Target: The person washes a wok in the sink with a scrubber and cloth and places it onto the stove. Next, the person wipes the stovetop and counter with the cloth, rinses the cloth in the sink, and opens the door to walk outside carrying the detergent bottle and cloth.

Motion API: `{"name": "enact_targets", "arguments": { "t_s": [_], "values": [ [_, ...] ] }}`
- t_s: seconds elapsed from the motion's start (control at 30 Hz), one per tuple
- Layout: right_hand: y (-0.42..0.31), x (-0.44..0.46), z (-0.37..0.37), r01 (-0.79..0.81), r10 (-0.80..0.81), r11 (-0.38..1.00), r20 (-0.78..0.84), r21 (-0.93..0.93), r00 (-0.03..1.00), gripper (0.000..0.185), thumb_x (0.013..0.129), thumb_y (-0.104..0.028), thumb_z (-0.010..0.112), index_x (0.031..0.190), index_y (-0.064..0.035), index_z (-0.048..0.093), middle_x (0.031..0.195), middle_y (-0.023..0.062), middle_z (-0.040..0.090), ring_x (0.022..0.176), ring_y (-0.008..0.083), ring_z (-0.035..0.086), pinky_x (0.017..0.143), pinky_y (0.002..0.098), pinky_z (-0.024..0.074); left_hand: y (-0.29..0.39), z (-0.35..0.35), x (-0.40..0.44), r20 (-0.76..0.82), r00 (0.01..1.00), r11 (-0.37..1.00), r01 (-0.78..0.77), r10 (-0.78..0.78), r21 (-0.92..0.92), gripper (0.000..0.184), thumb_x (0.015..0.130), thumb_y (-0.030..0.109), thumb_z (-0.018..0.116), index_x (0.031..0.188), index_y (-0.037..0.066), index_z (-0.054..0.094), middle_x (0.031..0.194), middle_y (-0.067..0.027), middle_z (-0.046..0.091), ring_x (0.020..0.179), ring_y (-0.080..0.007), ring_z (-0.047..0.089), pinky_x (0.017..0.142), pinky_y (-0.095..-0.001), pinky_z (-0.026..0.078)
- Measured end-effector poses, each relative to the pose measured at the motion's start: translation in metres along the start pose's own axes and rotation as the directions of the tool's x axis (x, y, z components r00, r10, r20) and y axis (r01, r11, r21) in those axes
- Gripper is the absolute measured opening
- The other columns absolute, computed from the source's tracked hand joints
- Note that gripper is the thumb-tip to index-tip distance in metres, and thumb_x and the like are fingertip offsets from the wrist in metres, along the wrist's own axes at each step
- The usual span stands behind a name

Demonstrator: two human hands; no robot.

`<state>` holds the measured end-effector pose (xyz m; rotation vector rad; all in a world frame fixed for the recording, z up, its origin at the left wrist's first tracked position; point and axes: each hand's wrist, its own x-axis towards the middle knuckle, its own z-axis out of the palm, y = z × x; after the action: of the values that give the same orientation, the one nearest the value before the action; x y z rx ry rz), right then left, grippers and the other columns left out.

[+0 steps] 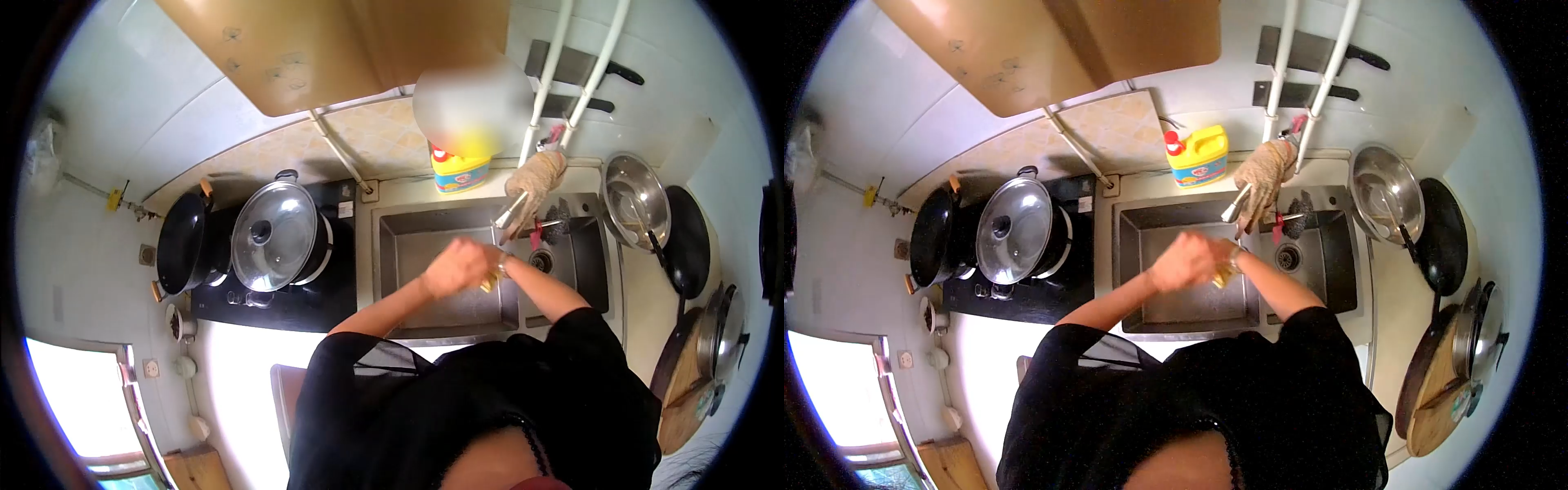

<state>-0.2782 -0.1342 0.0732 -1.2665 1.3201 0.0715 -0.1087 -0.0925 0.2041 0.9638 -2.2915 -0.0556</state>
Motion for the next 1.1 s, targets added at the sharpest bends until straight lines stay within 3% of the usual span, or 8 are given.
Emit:
{"name": "enact_targets", "arguments": {
  "t_s": [0.07, 0.2, 0.27, 0.3, 0.4, 0.53, 0.73, 1.1],
  "values": [
    [0.02, -0.026, -0.01, -0.002, 0.003, 0.999, -0.02, 0.047, 1.0, 0.047, 0.066, -0.037, 0.064, 0.089, 0.0028, 0.055, 0.074, 0.0099, 0.057, 0.068, 0.0159, 0.055, 0.06, 0.0273, 0.0445, -0.037, 0.007, 0.018, -0.151, 0.945, 0.946, 0.306, -0.29, 0.102, 0.039, 0.061, 0.015, 0.064, 0.097, 0.005, 0.049, 0.091, -0.0122, 0.049, 0.075, -0.0267, 0.049, 0.065, -0.0352, 0.039],
    [0.065, -0.054, -0.024, -0.049, 0.043, 0.972, 0.033, 0.231, 0.999, 0.03, 0.068, -0.027, 0.063, 0.084, -0.0029, 0.058, 0.077, 0.0065, 0.057, 0.066, 0.0153, 0.055, 0.059, 0.0266, 0.0455, -0.088, 0.072, 0.063, -0.003, 0.706, 0.58, 0.579, -0.708, -0.573, 0.052, 0.068, 0.008, 0.06, 0.115, 0.004, 0.037, 0.104, -0.0151, 0.047, 0.067, -0.024, 0.057, 0.066, -0.0327, 0.046],
    [0.082, -0.069, -0.032, -0.115, 0.098, 0.933, 0.068, 0.34, 0.993, 0.023, 0.07, -0.022, 0.062, 0.084, -0.0044, 0.057, 0.075, 0.0055, 0.057, 0.063, 0.0149, 0.055, 0.056, 0.0286, 0.0467, -0.104, 0.091, 0.095, 0.457, 0.431, -0.374, 0.267, -0.778, -0.888, 0.052, 0.073, 0.015, 0.058, 0.118, 0.006, 0.033, 0.103, -0.0129, 0.046, 0.068, -0.0202, 0.056, 0.065, -0.0317, 0.047],
    [0.089, -0.063, -0.038, -0.154, 0.109, 0.925, 0.145, 0.346, 0.983, 0.02, 0.07, -0.02, 0.061, 0.083, -0.0045, 0.057, 0.074, 0.0052, 0.057, 0.062, 0.0147, 0.055, 0.055, 0.0297, 0.0472, -0.112, 0.111, 0.103, 0.497, 0.442, -0.537, 0.04, -0.747, -0.843, 0.049, 0.077, 0.021, 0.051, 0.12, 0.008, 0.031, 0.085, -0.0072, 0.05, 0.057, -0.0159, 0.052, 0.053, -0.0295, 0.045],
    [0.086, -0.099, -0.052, -0.16, 0.049, 0.895, 0.264, 0.416, 0.963, 0.016, 0.075, -0.016, 0.056, 0.087, -0.0046, 0.056, 0.071, 0.0051, 0.056, 0.063, 0.015, 0.055, 0.056, 0.0287, 0.0467, -0.128, 0.153, 0.128, 0.244, 0.489, -0.429, -0.313, -0.838, -0.847, 0.024, 0.076, 0.023, 0.053, 0.097, 0.013, 0.046, 0.058, 0.0026, 0.039, 0.053, -0.0106, 0.04, 0.046, -0.0238, 0.032],
    [0.104, -0.116, -0.068, -0.092, -0.041, 0.873, 0.26, 0.48, 0.965, 0.012, 0.076, -0.013, 0.052, 0.082, -0.0042, 0.057, 0.066, 0.0033, 0.053, 0.059, 0.0148, 0.053, 0.054, 0.0269, 0.0445, -0.153, 0.151, 0.151, 0.338, -0.004, -0.255, -0.65, -0.941, -0.716, 0.018, 0.071, 0.024, 0.061, 0.08, 0.015, 0.048, 0.059, -0.001, 0.045, 0.047, -0.0153, 0.043, 0.048, -0.0268, 0.037],
    [0.129, -0.117, -0.091, -0.118, -0.02, 0.869, 0.273, 0.481, 0.962, 0.012, 0.077, -0.015, 0.052, 0.084, -0.0057, 0.055, 0.07, 0.0032, 0.053, 0.063, 0.0146, 0.053, 0.057, 0.027, 0.0451, -0.139, 0.13, 0.107, 0.392, 0.047, -0.304, -0.717, -0.919, -0.627, 0.018, 0.072, 0.02, 0.059, 0.082, 0.01, 0.048, 0.066, -0.0046, 0.048, 0.057, -0.0168, 0.048, 0.05, -0.0339, 0.04],
    [0.07, -0.132, -0.042, -0.06, -0.23, 0.874, 0.518, 0.483, 0.824, 0.035, 0.071, -0.005, 0.047, 0.106, -0.0019, 0.045, 0.099, 0.0113, 0.05, 0.094, 0.0252, 0.049, 0.081, 0.0376, 0.0413, 0.126, -0.078, -0.079, -0.063, 0.022, 0.064, 0.574, -0.998, -0.816, 0.022, 0.062, 0.012, 0.063, 0.071, -0.006, 0.055, 0.058, -0.0095, 0.054, 0.049, -0.0154, 0.051, 0.045, -0.0263, 0.04]
  ]
}}
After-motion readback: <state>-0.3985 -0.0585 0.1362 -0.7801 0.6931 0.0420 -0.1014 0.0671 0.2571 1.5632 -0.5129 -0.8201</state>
